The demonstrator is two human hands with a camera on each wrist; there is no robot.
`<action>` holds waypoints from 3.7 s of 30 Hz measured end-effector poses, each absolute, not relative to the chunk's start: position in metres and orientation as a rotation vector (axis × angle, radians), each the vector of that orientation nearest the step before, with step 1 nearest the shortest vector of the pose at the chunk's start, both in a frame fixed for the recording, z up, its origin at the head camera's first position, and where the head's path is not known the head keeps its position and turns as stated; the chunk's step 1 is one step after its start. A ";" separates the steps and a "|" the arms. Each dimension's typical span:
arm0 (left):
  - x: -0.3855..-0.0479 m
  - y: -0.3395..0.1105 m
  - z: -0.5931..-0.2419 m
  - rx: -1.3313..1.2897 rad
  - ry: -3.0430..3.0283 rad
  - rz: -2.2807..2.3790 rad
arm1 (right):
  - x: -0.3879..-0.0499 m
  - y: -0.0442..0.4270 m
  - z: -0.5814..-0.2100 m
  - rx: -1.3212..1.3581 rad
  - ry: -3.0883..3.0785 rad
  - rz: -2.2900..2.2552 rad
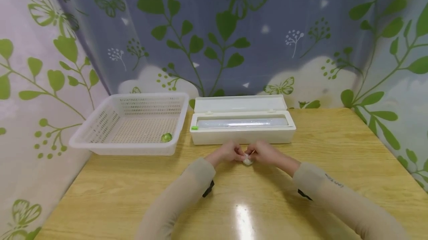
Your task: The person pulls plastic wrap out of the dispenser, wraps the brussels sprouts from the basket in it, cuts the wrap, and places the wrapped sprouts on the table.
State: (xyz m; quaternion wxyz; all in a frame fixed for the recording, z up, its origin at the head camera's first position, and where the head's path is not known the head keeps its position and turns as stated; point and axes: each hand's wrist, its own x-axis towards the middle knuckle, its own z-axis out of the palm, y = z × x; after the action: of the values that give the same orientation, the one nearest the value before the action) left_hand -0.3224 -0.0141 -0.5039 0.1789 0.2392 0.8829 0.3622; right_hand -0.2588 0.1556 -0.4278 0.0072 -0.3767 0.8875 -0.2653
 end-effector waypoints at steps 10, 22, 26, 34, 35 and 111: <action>-0.293 -0.016 -0.457 0.640 2.420 1.070 | -0.256 0.161 -0.433 -1.264 2.801 -0.900; -0.435 -0.017 -0.667 0.696 2.427 1.118 | -0.247 0.149 -0.430 -1.122 2.871 -0.746; -0.418 -0.018 -0.639 0.696 2.492 1.091 | -0.247 0.147 -0.428 -1.101 2.908 -0.756; -0.346 -0.020 -0.536 0.692 2.548 0.982 | -0.249 0.144 -0.432 -1.051 2.864 -0.870; -0.346 -0.023 -0.535 0.736 2.535 1.019 | -0.249 0.143 -0.432 -1.028 2.864 -0.883; -0.256 -0.013 -0.406 0.794 2.596 1.225 | -0.251 0.159 -0.417 -0.539 2.355 -1.702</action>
State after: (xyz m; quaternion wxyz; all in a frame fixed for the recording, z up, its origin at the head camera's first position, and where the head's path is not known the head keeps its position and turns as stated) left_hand -0.2565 -0.0133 -0.4065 0.0818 0.2657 0.8687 0.4100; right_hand -0.2507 0.1588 -0.4166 0.0929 -0.1817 0.7935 -0.5734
